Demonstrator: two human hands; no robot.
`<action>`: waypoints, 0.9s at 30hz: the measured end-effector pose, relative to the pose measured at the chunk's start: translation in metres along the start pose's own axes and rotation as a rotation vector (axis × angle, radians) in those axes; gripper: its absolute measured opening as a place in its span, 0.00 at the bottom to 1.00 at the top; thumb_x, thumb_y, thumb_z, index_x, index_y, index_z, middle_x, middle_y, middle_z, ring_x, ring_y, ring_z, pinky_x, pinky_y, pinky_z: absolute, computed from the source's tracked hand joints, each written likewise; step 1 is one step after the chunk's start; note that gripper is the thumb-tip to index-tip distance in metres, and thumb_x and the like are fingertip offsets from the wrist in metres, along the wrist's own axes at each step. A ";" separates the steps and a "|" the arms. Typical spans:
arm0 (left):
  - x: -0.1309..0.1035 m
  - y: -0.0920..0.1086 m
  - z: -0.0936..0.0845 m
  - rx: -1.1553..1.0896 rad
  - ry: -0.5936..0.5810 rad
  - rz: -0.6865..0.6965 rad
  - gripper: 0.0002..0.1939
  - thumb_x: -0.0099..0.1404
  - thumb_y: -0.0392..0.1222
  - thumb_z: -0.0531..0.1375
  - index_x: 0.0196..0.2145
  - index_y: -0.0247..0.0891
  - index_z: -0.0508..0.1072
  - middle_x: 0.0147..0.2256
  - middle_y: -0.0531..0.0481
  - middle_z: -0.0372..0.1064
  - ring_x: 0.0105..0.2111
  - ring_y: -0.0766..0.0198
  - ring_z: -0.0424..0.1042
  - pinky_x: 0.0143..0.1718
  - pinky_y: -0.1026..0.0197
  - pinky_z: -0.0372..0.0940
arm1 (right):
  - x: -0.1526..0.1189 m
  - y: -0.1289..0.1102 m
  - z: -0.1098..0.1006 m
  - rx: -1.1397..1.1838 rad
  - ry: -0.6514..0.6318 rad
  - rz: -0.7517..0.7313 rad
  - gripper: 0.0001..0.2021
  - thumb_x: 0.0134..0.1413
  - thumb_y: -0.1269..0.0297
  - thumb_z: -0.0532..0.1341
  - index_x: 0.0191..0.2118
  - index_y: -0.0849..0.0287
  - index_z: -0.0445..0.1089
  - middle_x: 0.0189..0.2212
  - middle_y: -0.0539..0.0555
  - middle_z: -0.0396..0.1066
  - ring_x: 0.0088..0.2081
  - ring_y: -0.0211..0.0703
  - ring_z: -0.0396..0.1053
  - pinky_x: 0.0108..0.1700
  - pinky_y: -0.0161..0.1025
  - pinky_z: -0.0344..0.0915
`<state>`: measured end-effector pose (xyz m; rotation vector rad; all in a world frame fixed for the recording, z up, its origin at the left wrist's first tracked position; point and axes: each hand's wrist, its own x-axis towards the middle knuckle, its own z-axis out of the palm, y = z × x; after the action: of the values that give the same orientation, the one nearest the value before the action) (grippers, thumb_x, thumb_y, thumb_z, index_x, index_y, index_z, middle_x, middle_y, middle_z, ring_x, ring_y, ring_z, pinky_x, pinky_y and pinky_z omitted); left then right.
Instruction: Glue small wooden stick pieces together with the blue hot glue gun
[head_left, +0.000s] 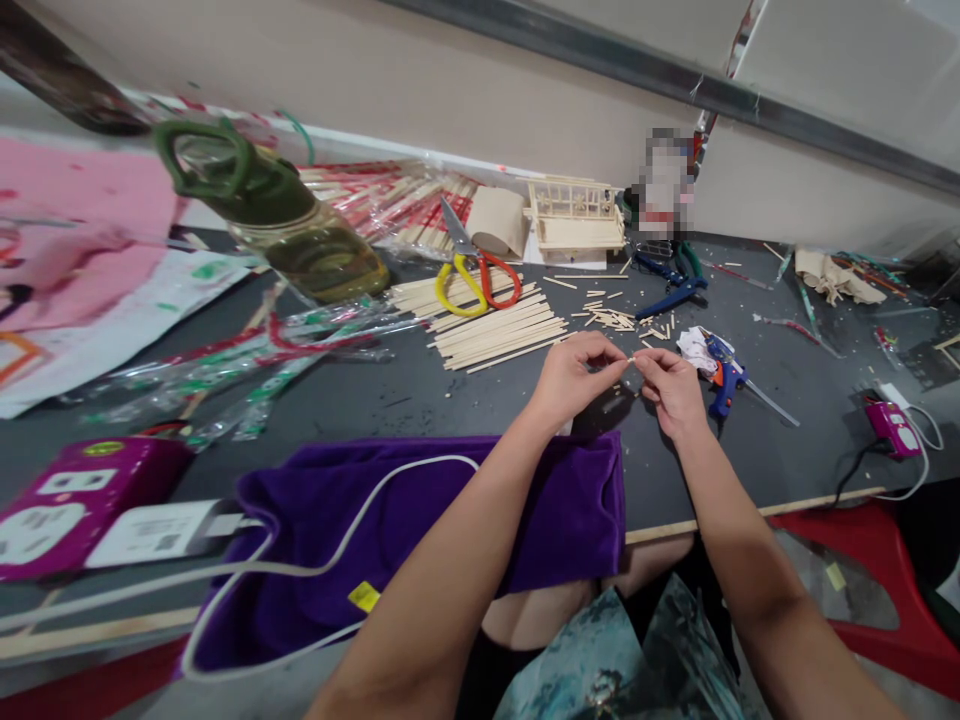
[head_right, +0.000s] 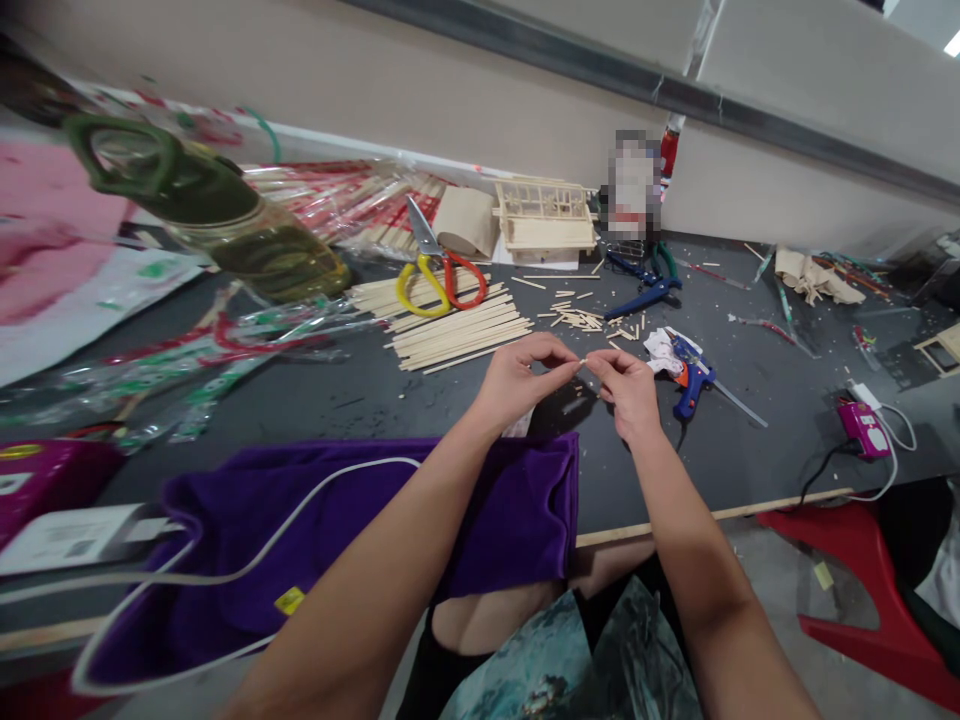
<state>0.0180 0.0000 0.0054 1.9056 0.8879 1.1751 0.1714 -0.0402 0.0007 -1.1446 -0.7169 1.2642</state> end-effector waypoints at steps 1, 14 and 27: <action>0.000 0.000 0.000 -0.001 0.000 -0.002 0.06 0.61 0.40 0.62 0.27 0.39 0.76 0.26 0.51 0.72 0.28 0.66 0.67 0.31 0.62 0.61 | 0.000 0.000 0.000 -0.005 -0.004 0.001 0.12 0.33 0.59 0.73 0.27 0.58 0.77 0.20 0.45 0.63 0.19 0.27 0.47 0.19 0.31 0.40; 0.000 0.001 0.000 -0.015 0.006 0.003 0.06 0.61 0.40 0.62 0.27 0.39 0.76 0.26 0.51 0.72 0.28 0.66 0.67 0.31 0.62 0.61 | -0.002 -0.002 0.000 -0.041 -0.006 -0.006 0.12 0.34 0.58 0.73 0.28 0.58 0.77 0.18 0.43 0.61 0.19 0.27 0.45 0.20 0.32 0.39; 0.000 0.002 0.000 -0.021 0.006 -0.010 0.07 0.61 0.41 0.62 0.26 0.39 0.76 0.26 0.51 0.72 0.28 0.66 0.67 0.32 0.61 0.61 | -0.003 -0.004 0.003 -0.044 0.028 0.016 0.13 0.33 0.58 0.73 0.27 0.58 0.76 0.19 0.44 0.62 0.19 0.27 0.47 0.20 0.32 0.40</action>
<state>0.0182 -0.0010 0.0075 1.8805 0.8839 1.1802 0.1695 -0.0423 0.0057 -1.2038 -0.7192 1.2482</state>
